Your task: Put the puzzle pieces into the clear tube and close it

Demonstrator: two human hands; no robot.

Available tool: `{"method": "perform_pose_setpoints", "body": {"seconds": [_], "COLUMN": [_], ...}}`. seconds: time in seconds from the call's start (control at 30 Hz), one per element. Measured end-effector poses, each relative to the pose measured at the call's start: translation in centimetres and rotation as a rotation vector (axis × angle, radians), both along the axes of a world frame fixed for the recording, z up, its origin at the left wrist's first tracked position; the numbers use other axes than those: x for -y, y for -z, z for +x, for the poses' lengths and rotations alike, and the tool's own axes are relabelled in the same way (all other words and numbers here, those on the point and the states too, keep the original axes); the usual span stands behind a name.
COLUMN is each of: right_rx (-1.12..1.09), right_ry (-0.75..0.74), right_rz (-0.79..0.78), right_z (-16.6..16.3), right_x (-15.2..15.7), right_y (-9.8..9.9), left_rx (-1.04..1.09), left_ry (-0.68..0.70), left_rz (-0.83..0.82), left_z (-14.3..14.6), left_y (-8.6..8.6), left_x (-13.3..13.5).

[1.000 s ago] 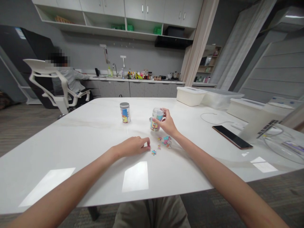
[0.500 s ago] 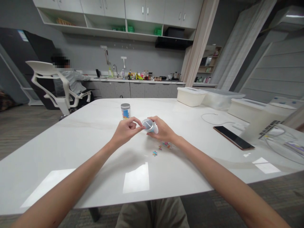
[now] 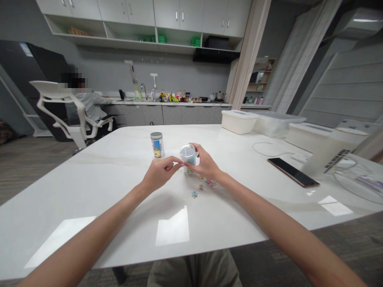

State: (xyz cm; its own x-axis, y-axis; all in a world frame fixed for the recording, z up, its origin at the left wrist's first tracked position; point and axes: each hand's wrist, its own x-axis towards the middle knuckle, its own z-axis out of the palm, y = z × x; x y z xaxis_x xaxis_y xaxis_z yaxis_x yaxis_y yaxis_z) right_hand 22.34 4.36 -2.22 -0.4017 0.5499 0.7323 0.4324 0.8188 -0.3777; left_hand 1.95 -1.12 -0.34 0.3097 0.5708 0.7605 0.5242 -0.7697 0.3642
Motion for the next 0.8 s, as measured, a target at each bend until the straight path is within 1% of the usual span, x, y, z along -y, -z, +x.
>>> {"method": "perform_pose_setpoints", "body": {"seconds": [0.07, 0.13, 0.2, 0.27, 0.33, 0.4, 0.47, 0.57, 0.67, 0.73, 0.8], "right_rx": [-0.079, -0.129, -0.147, -0.142, -0.128, -0.114, -0.106, -0.068, -0.022, -0.058, -0.129], "right_ry": [0.112, 0.195, 0.246, 0.287, 0.331, 0.380, 0.428, 0.484, 0.453, 0.412, 0.406], "right_rz": [-0.046, -0.072, -0.079, -0.086, -0.104, -0.123, -0.148, -0.247, -0.332, -0.326, -0.210], "right_z": [0.4, 0.9, 1.5, 2.1, 2.7, 3.2, 3.8, 4.7, 5.5, 5.8, 5.9], "right_x": [-0.7, -1.5, -2.2, -2.9, -3.4, -4.0, -4.5, -5.1, -5.3, -5.0, -4.4], "right_y": [0.1, 0.2, 0.3, 0.6, 0.9, 1.3, 1.6, 1.7, 1.5, 1.1, 0.3], "left_rx": [-0.116, -0.288, -0.488, -0.663, -0.754, -0.767, -0.758, -0.753, -0.733, -0.722, -0.703], "left_ry": [0.040, 0.115, 0.185, 0.215, 0.259, 0.275, 0.241, 0.190, 0.192, 0.211, 0.231], "left_rz": [0.011, -0.056, -0.191, -0.343, -0.454, -0.503, -0.516, -0.563, -0.625, -0.645, -0.667], "left_z": [0.4, 0.9, 1.4, 1.7, 1.8, 1.7, 1.6, 1.5, 1.4, 1.4, 1.4], "left_y": [0.3, 0.5, 0.7, 0.8, 0.8, 0.8, 0.7, 0.7, 0.7, 0.7, 0.7], "left_x": [0.5, 1.0, 1.6, 1.9, 2.0, 2.0, 1.9, 1.7, 1.8, 1.8, 1.9]}}
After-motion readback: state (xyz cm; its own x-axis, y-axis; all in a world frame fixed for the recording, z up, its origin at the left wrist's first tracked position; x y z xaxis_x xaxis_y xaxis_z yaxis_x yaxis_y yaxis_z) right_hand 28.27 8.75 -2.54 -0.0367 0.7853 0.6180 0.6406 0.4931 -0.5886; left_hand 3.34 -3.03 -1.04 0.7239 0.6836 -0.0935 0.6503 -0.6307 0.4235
